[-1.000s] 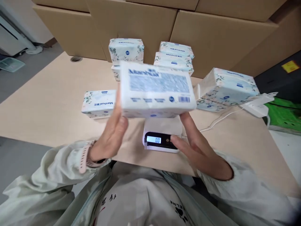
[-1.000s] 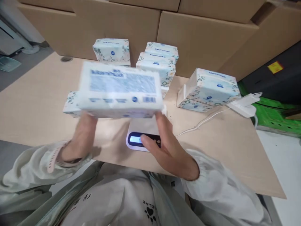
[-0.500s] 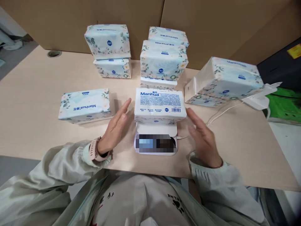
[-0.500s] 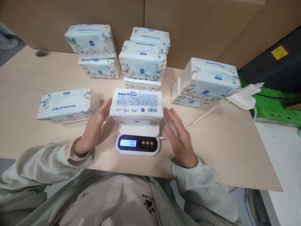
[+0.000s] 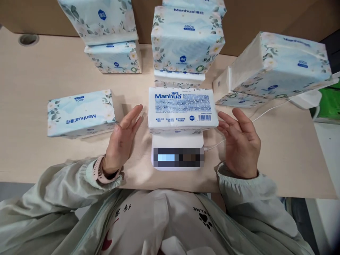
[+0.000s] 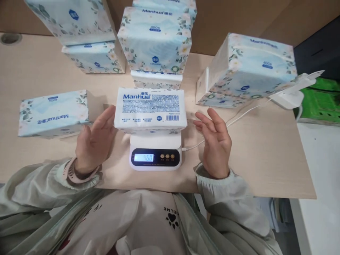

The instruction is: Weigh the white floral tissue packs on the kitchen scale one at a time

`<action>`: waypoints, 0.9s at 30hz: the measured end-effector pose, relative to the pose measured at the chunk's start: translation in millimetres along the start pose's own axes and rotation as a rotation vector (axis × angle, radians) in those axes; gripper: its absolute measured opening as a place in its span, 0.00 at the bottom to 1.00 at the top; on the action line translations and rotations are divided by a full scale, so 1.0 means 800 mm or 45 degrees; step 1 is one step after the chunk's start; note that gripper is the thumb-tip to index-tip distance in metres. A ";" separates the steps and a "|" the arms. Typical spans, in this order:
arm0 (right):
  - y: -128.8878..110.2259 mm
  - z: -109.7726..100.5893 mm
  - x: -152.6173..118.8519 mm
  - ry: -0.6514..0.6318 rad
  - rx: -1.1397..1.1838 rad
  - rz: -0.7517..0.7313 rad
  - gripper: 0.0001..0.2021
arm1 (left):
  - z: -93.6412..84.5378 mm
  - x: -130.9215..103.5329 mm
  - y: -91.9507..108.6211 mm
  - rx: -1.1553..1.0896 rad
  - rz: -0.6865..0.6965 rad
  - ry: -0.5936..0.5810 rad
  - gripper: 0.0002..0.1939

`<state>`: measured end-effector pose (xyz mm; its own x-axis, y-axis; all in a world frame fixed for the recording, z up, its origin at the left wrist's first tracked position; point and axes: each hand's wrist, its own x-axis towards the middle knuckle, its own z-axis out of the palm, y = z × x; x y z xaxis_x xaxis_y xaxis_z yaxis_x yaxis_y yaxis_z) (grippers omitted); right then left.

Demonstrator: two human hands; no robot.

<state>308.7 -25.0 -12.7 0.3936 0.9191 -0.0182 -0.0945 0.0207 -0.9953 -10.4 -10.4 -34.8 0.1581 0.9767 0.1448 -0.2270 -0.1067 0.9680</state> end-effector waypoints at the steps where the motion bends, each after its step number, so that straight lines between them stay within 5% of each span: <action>1: 0.001 -0.001 0.001 0.013 0.007 -0.007 0.20 | 0.000 -0.001 0.000 0.008 0.008 0.003 0.33; 27: 0.002 -0.007 0.001 0.040 -0.001 -0.068 0.09 | 0.002 -0.002 0.000 0.093 0.087 -0.055 0.32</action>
<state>314.1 -26.8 -15.1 0.4265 0.9039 0.0319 -0.0721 0.0691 -0.9950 -9.1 -11.9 -34.5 0.1866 0.9580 0.2179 -0.1684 -0.1874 0.9678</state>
